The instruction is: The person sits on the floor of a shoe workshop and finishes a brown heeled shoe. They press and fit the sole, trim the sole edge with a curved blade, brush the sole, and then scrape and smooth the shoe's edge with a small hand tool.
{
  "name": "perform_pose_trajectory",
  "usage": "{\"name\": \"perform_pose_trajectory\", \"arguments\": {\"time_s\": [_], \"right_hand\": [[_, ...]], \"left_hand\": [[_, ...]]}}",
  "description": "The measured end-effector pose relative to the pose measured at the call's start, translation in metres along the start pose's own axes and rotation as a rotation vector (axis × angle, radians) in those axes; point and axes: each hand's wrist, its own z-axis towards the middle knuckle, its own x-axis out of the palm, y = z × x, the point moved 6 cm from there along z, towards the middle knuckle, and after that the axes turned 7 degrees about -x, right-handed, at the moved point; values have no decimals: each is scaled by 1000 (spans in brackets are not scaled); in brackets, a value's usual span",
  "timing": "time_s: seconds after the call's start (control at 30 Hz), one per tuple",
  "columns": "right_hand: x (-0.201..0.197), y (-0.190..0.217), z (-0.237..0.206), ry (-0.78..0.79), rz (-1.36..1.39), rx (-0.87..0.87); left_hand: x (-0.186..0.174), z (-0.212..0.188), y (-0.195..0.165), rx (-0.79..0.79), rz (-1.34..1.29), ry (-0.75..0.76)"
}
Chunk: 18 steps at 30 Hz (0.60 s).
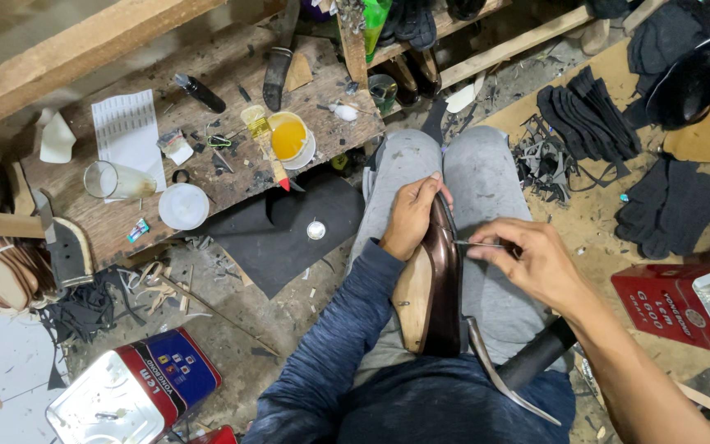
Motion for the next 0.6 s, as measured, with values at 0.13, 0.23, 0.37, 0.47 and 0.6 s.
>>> {"name": "perform_pose_trajectory", "arguments": {"time_s": [0.13,0.23,0.37,0.47,0.6], "right_hand": [[-1,8,-2,-84,-54,-56],[5,4,-6,-90,-68,23],[5,4,-7,-79,-94,-73],[5,-3,-4,-9,-144,-105],[10,-15,1,46,-12,-18]], "left_hand": [[-1,1,2,-29,-17,-8],[-2,0,0,14,10,-2],[-2,-1,1,12,0,3],[-2,0,2,-2,1,-6],[-2,0,1,11,1,-2]]}}
